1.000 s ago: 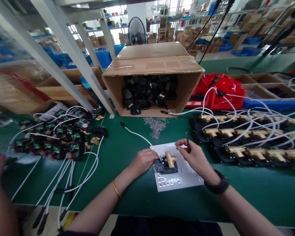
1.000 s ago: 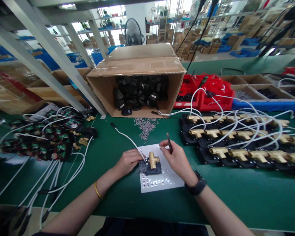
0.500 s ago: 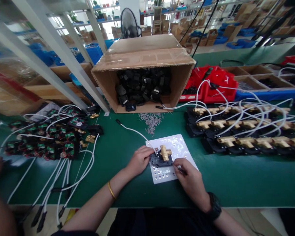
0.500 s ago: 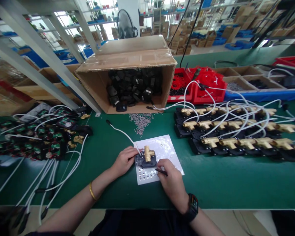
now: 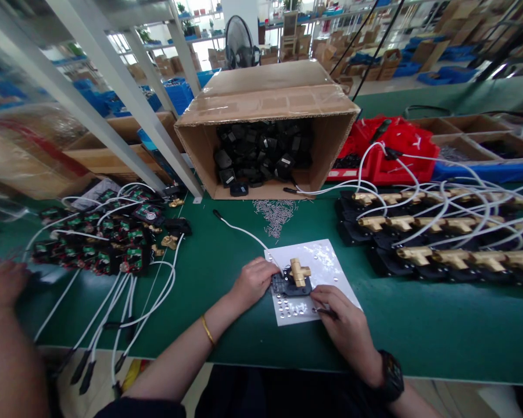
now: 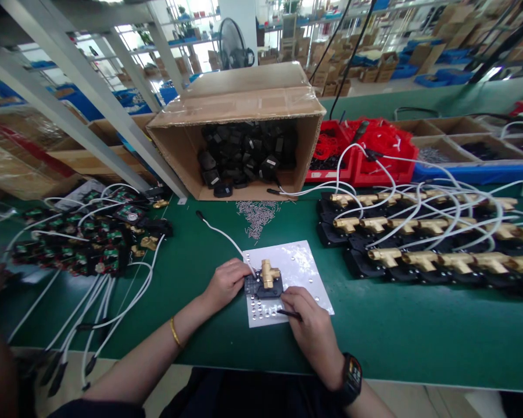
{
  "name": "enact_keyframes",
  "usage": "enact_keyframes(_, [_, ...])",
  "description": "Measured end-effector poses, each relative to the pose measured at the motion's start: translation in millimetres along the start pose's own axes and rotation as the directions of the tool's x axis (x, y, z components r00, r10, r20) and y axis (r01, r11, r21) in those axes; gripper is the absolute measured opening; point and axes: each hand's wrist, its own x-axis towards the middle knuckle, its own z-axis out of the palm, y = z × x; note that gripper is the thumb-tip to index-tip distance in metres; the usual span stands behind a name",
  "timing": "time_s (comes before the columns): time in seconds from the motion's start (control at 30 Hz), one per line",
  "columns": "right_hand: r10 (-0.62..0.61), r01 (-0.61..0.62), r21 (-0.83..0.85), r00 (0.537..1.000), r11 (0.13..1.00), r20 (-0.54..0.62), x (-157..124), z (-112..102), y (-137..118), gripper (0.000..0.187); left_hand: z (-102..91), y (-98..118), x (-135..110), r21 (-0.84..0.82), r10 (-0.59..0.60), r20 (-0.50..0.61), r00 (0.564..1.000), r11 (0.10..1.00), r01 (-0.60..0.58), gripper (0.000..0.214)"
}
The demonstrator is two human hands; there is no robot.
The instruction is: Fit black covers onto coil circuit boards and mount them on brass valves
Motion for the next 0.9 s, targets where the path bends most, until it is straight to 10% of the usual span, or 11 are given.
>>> enact_keyframes(0.17, [0.006,-0.005,-0.018,0.999,1.0,0.042,-15.7,-4.0,2.9,0.028,-9.3,1.5,1.6,0.217,0.041,0.13,0.991,0.974,-0.069,0.026])
enact_keyframes(0.37, [0.084,-0.08,-0.051,0.993,0.995,0.088,1.5,-22.0,3.9,0.052,-16.3,-0.3,27.2,0.208,-0.397,-0.103,0.912,0.888,0.41,0.017])
enact_keyframes(0.47, [0.154,-0.145,-0.058,0.962,0.988,0.223,28.7,-18.2,1.5,0.075,-4.7,-10.5,51.9,0.162,-0.453,-0.133,0.882,0.868,0.47,0.006])
enact_keyframes(0.6, [0.108,-0.12,0.023,0.95,0.992,0.293,44.0,-2.4,1.2,0.06,12.0,-22.9,71.6,0.068,-0.487,-0.13,0.864,0.864,0.498,0.017])
enact_keyframes(0.9, [0.245,-0.243,-0.029,0.955,0.969,0.168,42.6,14.9,-8.3,0.054,-6.7,5.8,8.0,-0.354,-0.676,-0.202,0.709,0.725,0.59,0.015])
